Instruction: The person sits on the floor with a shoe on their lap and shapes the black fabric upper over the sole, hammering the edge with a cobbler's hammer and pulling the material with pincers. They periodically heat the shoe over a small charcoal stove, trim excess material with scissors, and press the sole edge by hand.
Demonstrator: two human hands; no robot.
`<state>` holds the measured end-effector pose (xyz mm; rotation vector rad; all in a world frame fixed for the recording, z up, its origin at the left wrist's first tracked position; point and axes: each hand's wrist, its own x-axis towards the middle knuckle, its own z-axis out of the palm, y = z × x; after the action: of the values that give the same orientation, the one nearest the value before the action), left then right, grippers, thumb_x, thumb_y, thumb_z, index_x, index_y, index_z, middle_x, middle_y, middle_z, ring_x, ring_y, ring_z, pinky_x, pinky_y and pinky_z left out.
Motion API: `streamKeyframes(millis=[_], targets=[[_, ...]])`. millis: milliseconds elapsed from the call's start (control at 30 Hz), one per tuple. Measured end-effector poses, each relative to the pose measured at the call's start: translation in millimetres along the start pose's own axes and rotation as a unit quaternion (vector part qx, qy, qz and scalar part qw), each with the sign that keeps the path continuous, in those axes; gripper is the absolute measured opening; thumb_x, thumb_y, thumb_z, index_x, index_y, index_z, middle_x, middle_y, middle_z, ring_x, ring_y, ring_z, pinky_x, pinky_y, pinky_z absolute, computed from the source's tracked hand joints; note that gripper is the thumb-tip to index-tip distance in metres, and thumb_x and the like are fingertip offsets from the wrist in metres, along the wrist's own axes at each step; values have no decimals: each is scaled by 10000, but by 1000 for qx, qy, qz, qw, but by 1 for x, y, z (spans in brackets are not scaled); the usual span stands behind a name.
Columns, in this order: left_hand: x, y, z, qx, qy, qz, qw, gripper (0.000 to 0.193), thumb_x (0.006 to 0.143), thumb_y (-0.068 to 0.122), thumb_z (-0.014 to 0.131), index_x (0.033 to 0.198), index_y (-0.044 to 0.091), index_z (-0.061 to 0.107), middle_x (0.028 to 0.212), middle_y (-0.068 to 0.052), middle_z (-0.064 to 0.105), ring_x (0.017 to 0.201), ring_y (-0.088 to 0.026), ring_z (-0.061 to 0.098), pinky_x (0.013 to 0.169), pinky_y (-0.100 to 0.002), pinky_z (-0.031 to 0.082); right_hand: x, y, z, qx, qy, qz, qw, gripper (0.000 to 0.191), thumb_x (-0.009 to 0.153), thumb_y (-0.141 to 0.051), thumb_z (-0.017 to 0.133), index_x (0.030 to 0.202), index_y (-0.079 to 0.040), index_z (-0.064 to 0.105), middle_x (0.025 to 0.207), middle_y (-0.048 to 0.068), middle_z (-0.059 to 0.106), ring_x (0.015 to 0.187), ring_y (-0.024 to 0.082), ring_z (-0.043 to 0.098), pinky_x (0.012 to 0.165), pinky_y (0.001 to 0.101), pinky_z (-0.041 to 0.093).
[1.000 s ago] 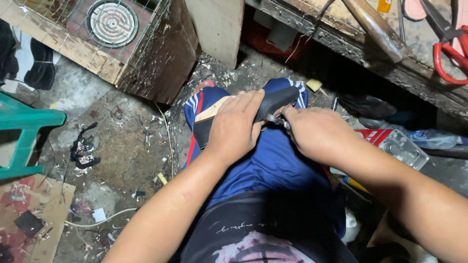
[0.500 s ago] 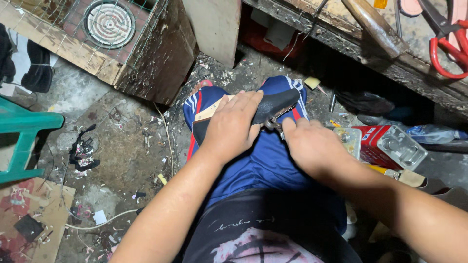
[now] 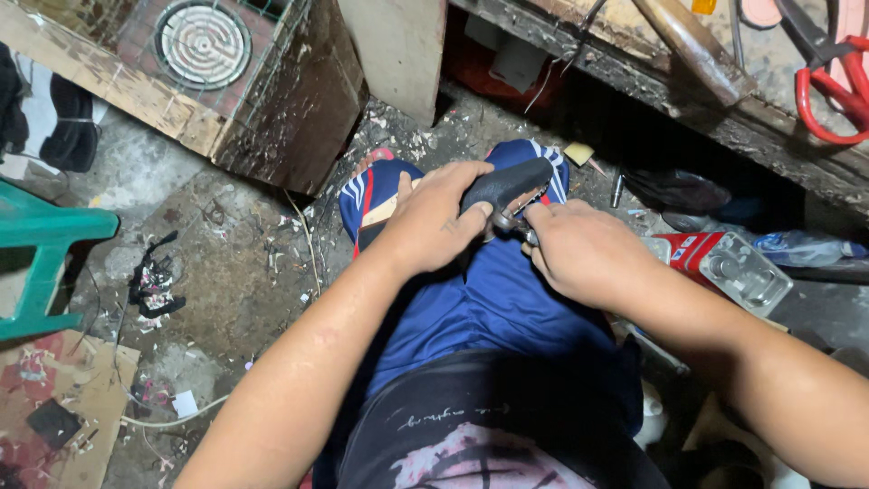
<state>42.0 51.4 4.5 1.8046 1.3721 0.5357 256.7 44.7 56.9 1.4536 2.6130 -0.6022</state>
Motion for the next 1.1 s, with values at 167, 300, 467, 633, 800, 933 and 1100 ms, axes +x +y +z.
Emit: streamKeyframes(millis=[167, 300, 467, 633, 800, 933, 1100], targets=[[-4, 10, 1, 50, 12, 3, 999, 486, 904, 270, 659, 1361, 155, 540, 1375, -74, 583, 1349, -325, 484, 1103, -765, 184, -2, 0, -4, -26, -32, 25, 999, 273, 858, -168, 601, 1078, -8, 584, 955, 224, 704, 936, 429, 669, 823, 529, 519], [-13, 15, 6, 83, 43, 32, 995, 503, 885, 264, 669, 1357, 143, 546, 1363, -79, 580, 1360, -315, 476, 1114, -762, 190, -11, -3, 4, -88, -58, 73, 992, 211, 912, -162, 513, 1070, -35, 571, 959, 231, 690, 915, 422, 686, 810, 510, 540], [-14, 14, 5, 94, 47, 46, 993, 532, 893, 305, 673, 1374, 117, 545, 1354, -97, 571, 1339, -327, 473, 1106, -758, 197, -19, -2, 22, -114, -88, 97, 985, 212, 946, -186, 473, 1072, -36, 552, 965, 232, 687, 908, 421, 698, 795, 501, 556], [-11, 16, 8, 113, 73, 40, 990, 528, 901, 333, 669, 1348, 74, 563, 1350, -128, 568, 1311, -350, 481, 1092, -719, 244, -13, 2, 24, -70, -46, 75, 994, 303, 859, -252, 594, 1055, -24, 560, 930, 229, 689, 904, 424, 683, 828, 509, 536], [-17, 19, 11, 122, 88, 56, 987, 516, 898, 310, 662, 1338, 58, 571, 1311, -126, 588, 1285, -343, 509, 1106, -703, 272, -4, 16, 2, 91, -101, 52, 989, 394, 817, -266, 646, 1156, -75, 585, 941, 212, 692, 940, 445, 655, 807, 535, 508], [-18, 22, 11, 129, 97, 64, 985, 528, 877, 312, 674, 1327, 53, 575, 1292, -130, 592, 1271, -345, 518, 1102, -706, 271, -7, 15, 4, -30, -141, 106, 984, 294, 880, -243, 601, 1092, -43, 564, 988, 208, 700, 960, 431, 677, 851, 536, 525], [-13, 22, 11, 123, 90, 41, 987, 512, 868, 325, 685, 1286, 46, 586, 1266, -136, 599, 1256, -356, 520, 1097, -680, 289, -14, 7, 22, -58, -68, 116, 989, 200, 982, -167, 524, 1121, -25, 546, 996, 242, 684, 910, 446, 688, 816, 541, 538]])
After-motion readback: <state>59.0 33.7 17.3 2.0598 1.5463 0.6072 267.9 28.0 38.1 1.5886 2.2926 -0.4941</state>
